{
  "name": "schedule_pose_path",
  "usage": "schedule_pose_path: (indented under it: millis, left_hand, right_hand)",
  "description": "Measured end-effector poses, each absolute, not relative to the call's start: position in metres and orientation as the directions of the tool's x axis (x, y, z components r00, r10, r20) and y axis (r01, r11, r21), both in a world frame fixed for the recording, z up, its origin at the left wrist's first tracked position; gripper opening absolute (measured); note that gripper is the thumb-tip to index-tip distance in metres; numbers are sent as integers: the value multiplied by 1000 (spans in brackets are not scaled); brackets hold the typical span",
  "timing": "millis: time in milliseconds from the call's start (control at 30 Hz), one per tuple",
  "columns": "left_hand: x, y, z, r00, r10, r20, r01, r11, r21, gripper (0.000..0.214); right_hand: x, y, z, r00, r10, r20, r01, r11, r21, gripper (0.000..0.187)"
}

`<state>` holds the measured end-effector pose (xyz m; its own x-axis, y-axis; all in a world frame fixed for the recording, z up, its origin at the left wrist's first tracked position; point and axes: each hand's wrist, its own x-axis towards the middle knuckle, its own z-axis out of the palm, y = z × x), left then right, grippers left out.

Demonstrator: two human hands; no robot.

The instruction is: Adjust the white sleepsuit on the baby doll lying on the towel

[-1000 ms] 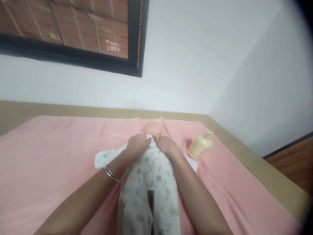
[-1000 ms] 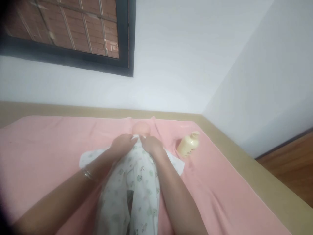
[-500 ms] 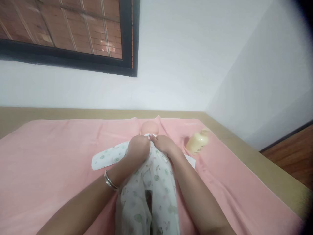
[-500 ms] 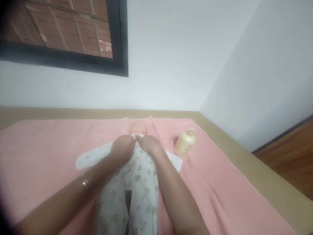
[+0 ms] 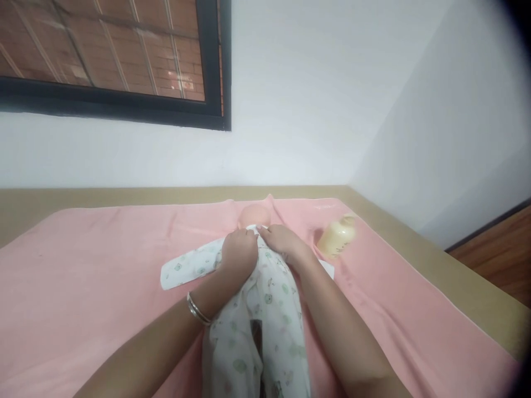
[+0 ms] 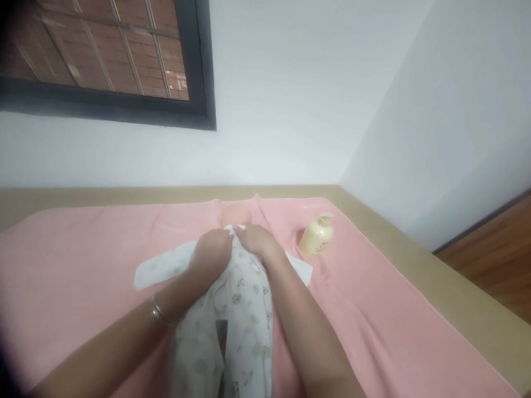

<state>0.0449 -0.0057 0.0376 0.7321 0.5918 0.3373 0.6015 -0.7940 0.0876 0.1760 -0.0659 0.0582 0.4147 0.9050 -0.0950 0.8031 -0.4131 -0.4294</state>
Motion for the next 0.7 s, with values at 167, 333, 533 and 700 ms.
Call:
schedule_pose_path:
  millis: [167, 333, 533, 700]
  left_hand:
    - [45, 6, 32, 684, 664, 302, 632, -746, 208, 41]
    - [42, 11, 31, 677, 667, 313, 623, -745, 240, 50]
    - [42, 1, 34, 653, 628, 425, 602, -770, 212, 33]
    - [40, 3, 34, 631, 651, 421, 604, -753, 260, 28]
  right_hand:
    - [170, -66, 63, 404, 911, -81, 838, -404, -366, 73]
    - [153, -76, 73, 333, 943, 14, 878, -305, -368, 70]
    - [166, -63, 58, 428, 899, -92, 851, -435, -294, 76]
    - [168, -56, 54, 446, 889, -102, 843, -455, -285, 78]
